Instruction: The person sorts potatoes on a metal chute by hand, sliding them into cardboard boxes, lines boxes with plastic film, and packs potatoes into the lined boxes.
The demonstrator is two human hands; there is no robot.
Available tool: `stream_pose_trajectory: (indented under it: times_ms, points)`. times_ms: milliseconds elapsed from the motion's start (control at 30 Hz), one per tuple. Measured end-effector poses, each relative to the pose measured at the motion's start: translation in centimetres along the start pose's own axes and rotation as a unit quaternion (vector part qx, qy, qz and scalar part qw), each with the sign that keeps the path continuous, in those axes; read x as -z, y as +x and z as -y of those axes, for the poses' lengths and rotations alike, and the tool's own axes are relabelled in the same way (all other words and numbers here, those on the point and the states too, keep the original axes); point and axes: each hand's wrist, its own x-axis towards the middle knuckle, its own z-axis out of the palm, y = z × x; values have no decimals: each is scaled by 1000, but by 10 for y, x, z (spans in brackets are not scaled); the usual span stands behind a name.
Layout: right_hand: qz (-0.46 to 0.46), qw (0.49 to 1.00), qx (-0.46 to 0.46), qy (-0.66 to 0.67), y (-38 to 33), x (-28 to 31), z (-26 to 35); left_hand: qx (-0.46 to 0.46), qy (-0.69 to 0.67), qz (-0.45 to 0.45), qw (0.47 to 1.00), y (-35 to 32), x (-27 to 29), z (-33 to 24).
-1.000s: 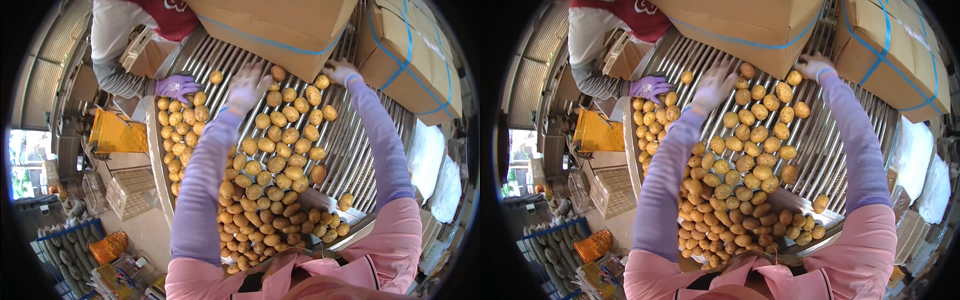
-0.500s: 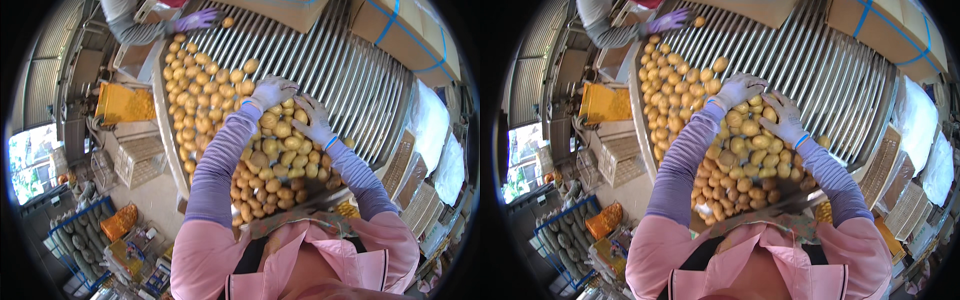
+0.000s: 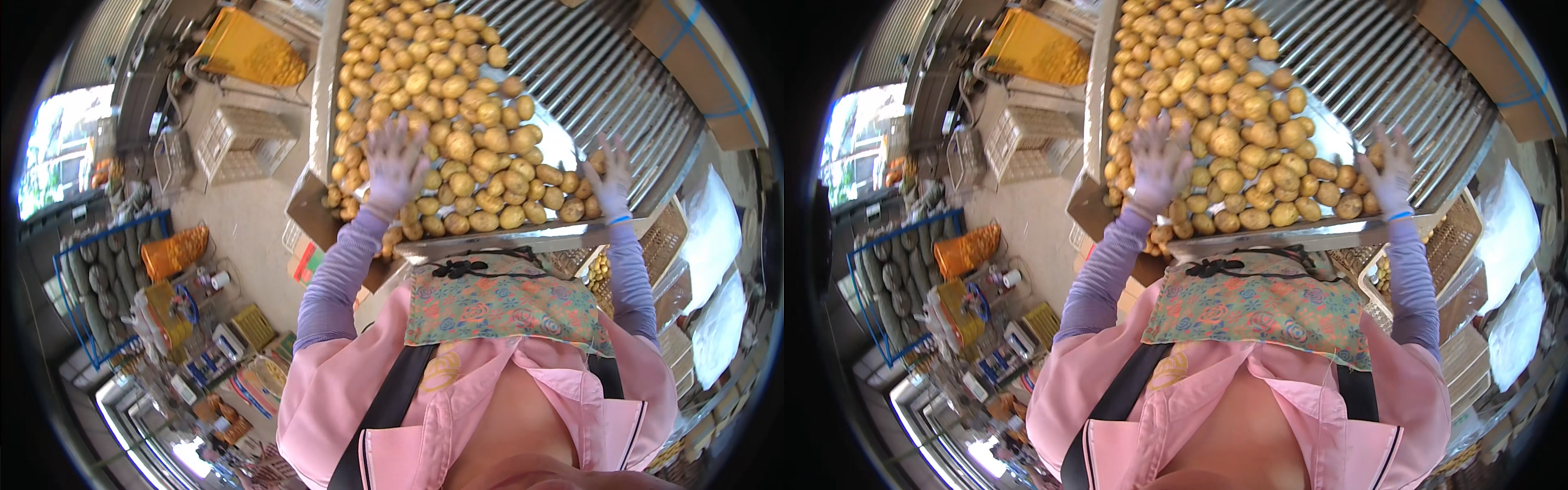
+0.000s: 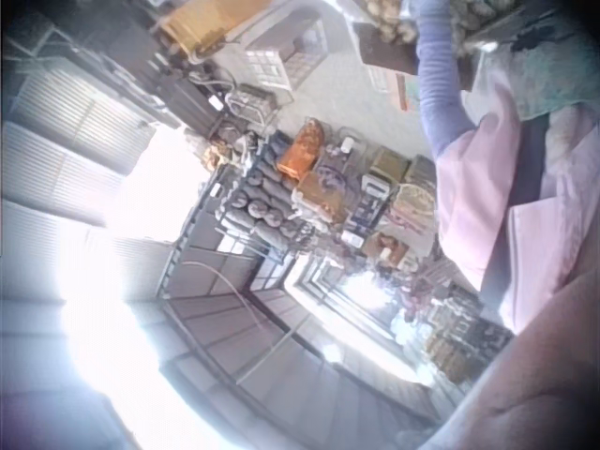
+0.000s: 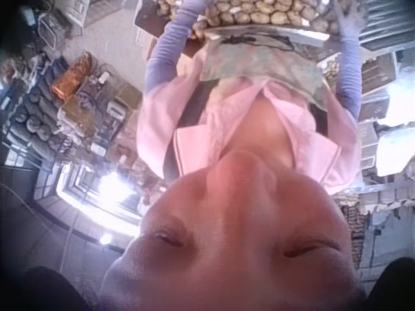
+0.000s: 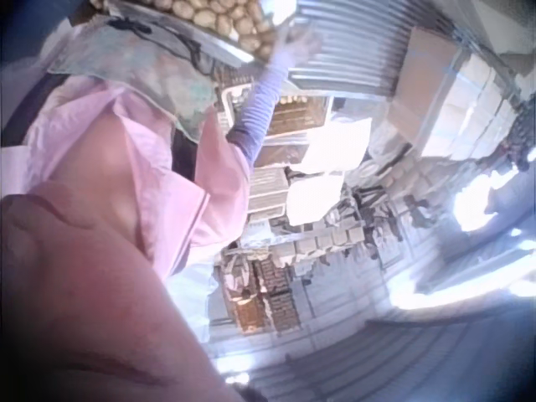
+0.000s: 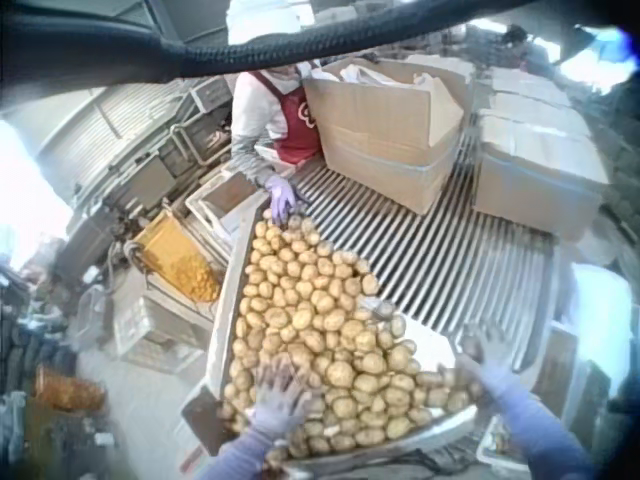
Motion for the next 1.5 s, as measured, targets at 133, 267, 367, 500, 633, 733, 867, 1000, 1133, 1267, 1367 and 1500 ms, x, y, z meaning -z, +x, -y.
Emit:
stream_pose_trajectory:
  times_ms: [133,267,367,500,633,733,867,1000,1133,1267,1367,1500]
  points:
    - [58,997,55,-15,-47,-13,12,39,-107,157,981,-128,30,4]
    - [84,956,281,-7,-36,-13,119,180,-57,109,976,-140,45,12]
    - [246,869,430,-16,-40,-50,173,152,-119,-18,981,-74,50,-18]
    - [226,853,469,-21,-40,-90,187,77,-77,57,992,-86,20,-31]
    - [254,833,488,-60,-26,-96,185,95,-101,158,978,-117,50,-11]
    - [258,823,506,-29,-22,-115,211,137,-24,115,984,-96,60,6]
    - [250,816,521,-8,-32,-142,258,147,-106,12,983,-42,41,2]
    - [357,755,545,74,-18,-147,231,134,-79,77,985,-64,17,-10]
    - [193,828,525,40,-19,-108,191,140,-115,148,972,-98,51,-3]
    - [203,830,517,43,-20,-124,224,170,-127,109,971,-62,51,14]
    - [229,815,531,47,-20,-139,263,146,-58,79,984,-24,24,-3]
    - [339,767,542,57,-16,-142,249,96,-85,80,989,-55,-2,-14]
